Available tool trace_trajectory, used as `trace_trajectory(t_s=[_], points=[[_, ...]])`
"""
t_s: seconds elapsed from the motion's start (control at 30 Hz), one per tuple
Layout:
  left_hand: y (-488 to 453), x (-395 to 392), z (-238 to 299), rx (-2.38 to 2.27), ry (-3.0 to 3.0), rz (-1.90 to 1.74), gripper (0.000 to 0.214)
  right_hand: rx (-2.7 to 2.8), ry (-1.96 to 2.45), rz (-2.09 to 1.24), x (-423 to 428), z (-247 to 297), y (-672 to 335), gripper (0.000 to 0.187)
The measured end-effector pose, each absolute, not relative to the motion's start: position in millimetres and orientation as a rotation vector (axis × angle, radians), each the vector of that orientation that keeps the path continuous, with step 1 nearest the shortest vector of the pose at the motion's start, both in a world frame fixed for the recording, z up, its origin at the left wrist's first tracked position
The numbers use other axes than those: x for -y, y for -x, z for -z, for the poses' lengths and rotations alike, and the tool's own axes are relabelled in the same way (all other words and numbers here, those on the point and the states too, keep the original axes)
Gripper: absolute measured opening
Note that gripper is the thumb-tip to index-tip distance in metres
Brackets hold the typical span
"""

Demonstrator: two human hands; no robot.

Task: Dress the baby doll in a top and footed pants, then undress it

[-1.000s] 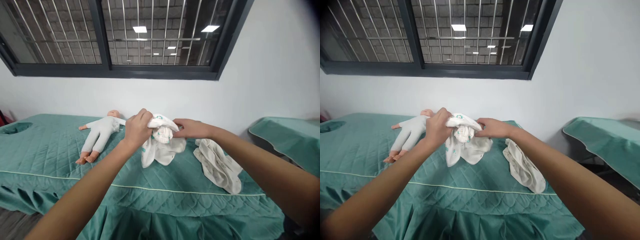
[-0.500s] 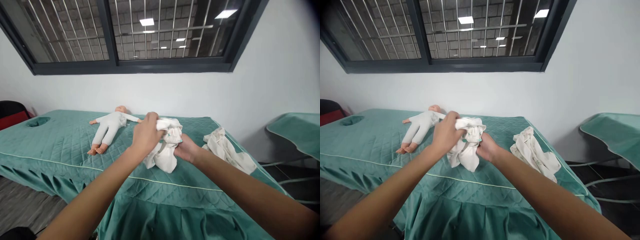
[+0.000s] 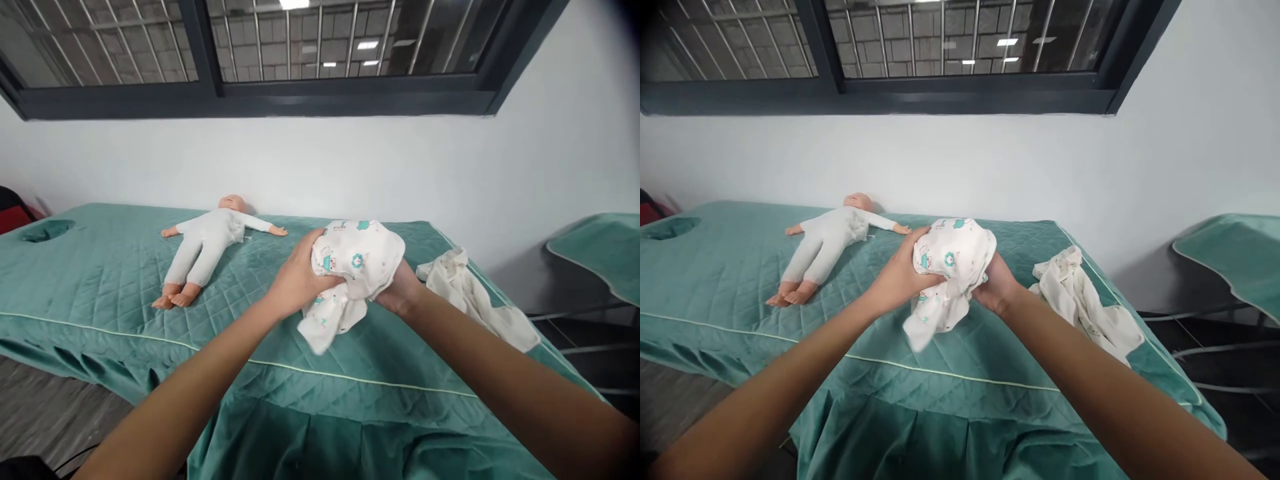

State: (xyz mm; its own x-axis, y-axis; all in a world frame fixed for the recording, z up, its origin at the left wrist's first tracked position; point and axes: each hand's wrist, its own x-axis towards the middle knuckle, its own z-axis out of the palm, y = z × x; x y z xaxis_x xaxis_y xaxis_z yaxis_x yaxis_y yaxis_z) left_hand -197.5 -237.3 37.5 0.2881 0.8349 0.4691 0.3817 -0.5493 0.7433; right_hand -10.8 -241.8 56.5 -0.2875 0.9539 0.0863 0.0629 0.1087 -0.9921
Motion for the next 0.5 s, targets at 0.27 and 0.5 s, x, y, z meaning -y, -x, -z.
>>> trace_trajectory(t_s=[0.27, 0.5], points=[[225.8, 213.7, -4.1, -1.481, -1.725, -1.422, 0.049, 1.236, 1.025, -1.691, 202.7, 35.5, -32.0, 0.032], [350.7, 281.0, -10.2, -2.139, -1.432, -1.492, 0.06, 0.985, 0.913, -1.726, 198.3, 59.5, -58.0, 0.018]])
